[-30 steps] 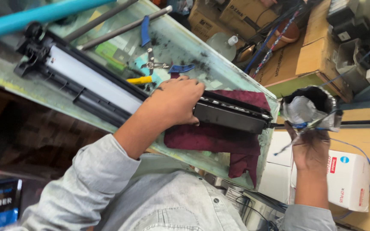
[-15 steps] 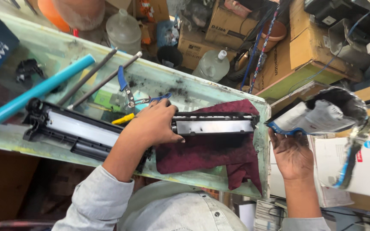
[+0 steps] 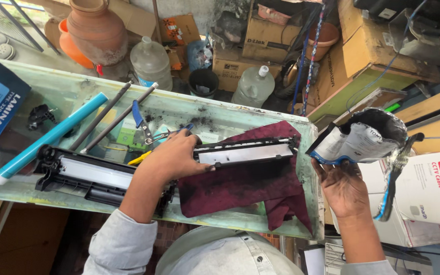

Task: The person disassembles a printer toner cartridge and applies a sealant or toner from a foil pouch to the internal components.

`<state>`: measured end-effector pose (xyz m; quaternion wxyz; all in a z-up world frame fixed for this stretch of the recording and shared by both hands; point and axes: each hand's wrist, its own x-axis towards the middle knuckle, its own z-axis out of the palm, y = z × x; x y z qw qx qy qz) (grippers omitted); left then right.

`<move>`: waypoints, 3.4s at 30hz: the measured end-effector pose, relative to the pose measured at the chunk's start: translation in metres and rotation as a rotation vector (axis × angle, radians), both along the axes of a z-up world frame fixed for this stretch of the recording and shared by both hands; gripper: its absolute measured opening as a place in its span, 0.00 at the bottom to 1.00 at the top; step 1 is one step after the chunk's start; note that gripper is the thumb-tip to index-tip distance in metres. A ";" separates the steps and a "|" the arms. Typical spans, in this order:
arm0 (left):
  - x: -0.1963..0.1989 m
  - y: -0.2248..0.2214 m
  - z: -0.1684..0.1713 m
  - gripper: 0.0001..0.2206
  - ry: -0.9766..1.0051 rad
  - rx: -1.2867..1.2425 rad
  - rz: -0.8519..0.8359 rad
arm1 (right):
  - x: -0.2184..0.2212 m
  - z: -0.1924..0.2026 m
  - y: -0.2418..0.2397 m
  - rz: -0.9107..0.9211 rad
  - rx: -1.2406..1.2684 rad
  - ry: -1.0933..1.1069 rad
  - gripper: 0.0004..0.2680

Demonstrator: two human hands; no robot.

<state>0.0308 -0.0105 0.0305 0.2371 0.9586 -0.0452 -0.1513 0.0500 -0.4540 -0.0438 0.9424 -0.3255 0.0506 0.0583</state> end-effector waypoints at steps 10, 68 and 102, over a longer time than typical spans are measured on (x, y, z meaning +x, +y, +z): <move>-0.036 -0.026 0.015 0.37 -0.294 0.118 0.010 | -0.007 -0.008 -0.024 -0.084 0.002 0.009 0.11; -0.053 -0.054 0.014 0.38 -0.389 0.094 0.072 | -0.016 -0.016 -0.042 0.019 0.007 -0.078 0.14; -0.039 -0.032 -0.008 0.36 -0.187 0.076 0.037 | -0.008 -0.036 -0.057 0.082 -0.072 -0.106 0.07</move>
